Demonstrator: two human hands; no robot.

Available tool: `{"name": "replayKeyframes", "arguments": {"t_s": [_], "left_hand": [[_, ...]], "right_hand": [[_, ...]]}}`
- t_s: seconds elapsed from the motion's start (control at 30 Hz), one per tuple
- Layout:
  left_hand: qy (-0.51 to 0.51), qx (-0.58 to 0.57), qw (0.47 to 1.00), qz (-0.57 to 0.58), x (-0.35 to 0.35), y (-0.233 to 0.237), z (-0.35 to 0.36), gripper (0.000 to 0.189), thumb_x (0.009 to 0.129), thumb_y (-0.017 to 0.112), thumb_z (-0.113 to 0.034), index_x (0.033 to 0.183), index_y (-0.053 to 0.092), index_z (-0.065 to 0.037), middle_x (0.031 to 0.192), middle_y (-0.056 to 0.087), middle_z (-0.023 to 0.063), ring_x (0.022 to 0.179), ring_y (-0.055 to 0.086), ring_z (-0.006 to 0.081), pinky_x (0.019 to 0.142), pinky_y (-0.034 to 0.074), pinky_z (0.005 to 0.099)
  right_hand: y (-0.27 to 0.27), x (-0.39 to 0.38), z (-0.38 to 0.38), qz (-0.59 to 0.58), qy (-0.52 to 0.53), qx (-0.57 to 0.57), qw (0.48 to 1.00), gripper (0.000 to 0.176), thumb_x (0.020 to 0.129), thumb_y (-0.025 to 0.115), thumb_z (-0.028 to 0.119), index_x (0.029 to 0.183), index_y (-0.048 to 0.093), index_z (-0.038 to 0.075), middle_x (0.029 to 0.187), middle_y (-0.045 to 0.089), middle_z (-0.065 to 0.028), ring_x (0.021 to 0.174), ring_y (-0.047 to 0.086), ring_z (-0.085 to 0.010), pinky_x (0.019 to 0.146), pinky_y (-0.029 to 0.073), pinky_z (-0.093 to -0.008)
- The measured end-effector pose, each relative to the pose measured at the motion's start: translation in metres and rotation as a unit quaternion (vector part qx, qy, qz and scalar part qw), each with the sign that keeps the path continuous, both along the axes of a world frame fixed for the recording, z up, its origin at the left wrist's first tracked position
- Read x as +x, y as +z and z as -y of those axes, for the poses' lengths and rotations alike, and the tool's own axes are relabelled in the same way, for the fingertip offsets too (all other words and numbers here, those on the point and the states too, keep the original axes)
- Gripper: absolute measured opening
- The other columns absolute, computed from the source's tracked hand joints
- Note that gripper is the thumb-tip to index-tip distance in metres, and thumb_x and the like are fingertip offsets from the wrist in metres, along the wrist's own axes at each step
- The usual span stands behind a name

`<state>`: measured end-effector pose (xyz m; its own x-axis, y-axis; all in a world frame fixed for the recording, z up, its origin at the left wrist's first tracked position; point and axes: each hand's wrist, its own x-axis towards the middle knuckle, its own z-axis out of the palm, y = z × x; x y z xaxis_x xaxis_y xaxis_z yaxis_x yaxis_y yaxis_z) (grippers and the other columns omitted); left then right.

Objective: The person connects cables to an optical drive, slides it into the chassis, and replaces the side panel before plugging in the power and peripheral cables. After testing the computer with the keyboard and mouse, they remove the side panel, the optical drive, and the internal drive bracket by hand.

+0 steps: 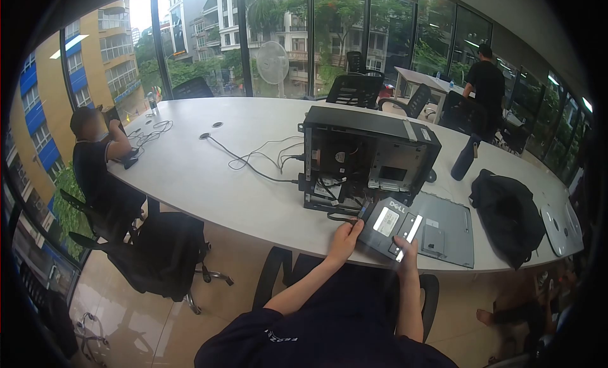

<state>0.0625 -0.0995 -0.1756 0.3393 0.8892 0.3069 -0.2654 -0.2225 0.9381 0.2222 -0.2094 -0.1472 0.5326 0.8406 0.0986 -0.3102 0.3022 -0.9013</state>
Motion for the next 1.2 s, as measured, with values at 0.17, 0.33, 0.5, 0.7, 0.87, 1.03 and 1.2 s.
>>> {"name": "replayKeyframes", "arguments": {"t_s": [0.17,0.33,0.5,0.7,0.87,1.03,1.2], "left_hand": [[0.010,-0.002,0.999,-0.042,-0.002,0.005,0.005,0.045,0.105,0.056,-0.035,0.076,0.053,-0.001,0.065,0.045,-0.0019,0.063,0.039,0.0083,0.057,0.033,0.0309],[0.062,0.051,0.996,-0.028,0.003,0.000,0.003,0.044,0.106,0.055,-0.035,0.079,0.057,0.000,0.066,0.047,0.0001,0.065,0.042,0.0107,0.059,0.035,0.0321],[0.015,0.009,0.999,-0.040,-0.004,0.011,0.008,0.042,0.106,0.054,-0.034,0.082,0.058,0.000,0.069,0.047,-0.0001,0.067,0.042,0.0100,0.060,0.035,0.0312],[0.021,0.008,0.999,-0.041,-0.003,0.011,0.009,0.040,0.107,0.053,-0.034,0.084,0.058,-0.001,0.070,0.046,-0.0016,0.068,0.041,0.0088,0.061,0.034,0.0296],[0.032,0.022,0.999,-0.009,0.002,0.005,0.007,0.040,0.107,0.052,-0.035,0.085,0.058,-0.002,0.070,0.045,-0.0025,0.068,0.041,0.0079,0.061,0.033,0.0286],[0.026,-0.009,0.999,-0.018,-0.002,0.013,0.011,0.042,0.107,0.052,-0.035,0.087,0.062,0.000,0.078,0.053,-0.0019,0.076,0.044,0.0077,0.069,0.037,0.0277],[0.021,-0.021,0.999,-0.041,-0.004,0.008,0.008,0.041,0.107,0.053,-0.035,0.083,0.059,-0.002,0.074,0.049,-0.0023,0.072,0.043,0.0083,0.065,0.035,0.0283]], "right_hand": [[0.001,0.000,0.000,-0.013,0.021,0.012,1.000,0.036,0.081,0.071,0.013,0.112,0.065,-0.005,0.096,0.069,-0.0094,0.085,0.067,-0.0183,0.077,0.053,-0.0303],[0.001,-0.002,0.000,0.009,0.009,0.013,1.000,0.035,0.082,0.071,0.013,0.111,0.064,-0.005,0.097,0.068,-0.0099,0.086,0.067,-0.0190,0.078,0.053,-0.0312],[-0.009,0.006,-0.003,-0.015,0.014,-0.002,1.000,0.040,0.083,0.071,0.013,0.117,0.062,-0.006,0.103,0.068,-0.0118,0.091,0.067,-0.0200,0.081,0.053,-0.0323],[-0.003,0.003,-0.001,-0.004,0.026,0.009,1.000,0.041,0.083,0.071,0.013,0.117,0.061,-0.006,0.103,0.068,-0.0115,0.092,0.067,-0.0205,0.083,0.053,-0.0328],[0.000,0.000,0.000,0.001,0.025,0.009,1.000,0.042,0.083,0.071,0.014,0.118,0.061,-0.007,0.104,0.068,-0.0114,0.092,0.067,-0.0204,0.083,0.053,-0.0323],[0.004,-0.004,0.001,0.013,0.001,-0.004,1.000,0.043,0.082,0.073,0.015,0.117,0.062,-0.006,0.102,0.068,-0.0111,0.092,0.067,-0.0198,0.083,0.052,-0.0318],[-0.010,0.003,-0.002,0.005,-0.005,-0.009,1.000,0.042,0.082,0.072,0.015,0.117,0.062,-0.006,0.103,0.068,-0.0113,0.092,0.067,-0.0199,0.083,0.052,-0.0320]]}}
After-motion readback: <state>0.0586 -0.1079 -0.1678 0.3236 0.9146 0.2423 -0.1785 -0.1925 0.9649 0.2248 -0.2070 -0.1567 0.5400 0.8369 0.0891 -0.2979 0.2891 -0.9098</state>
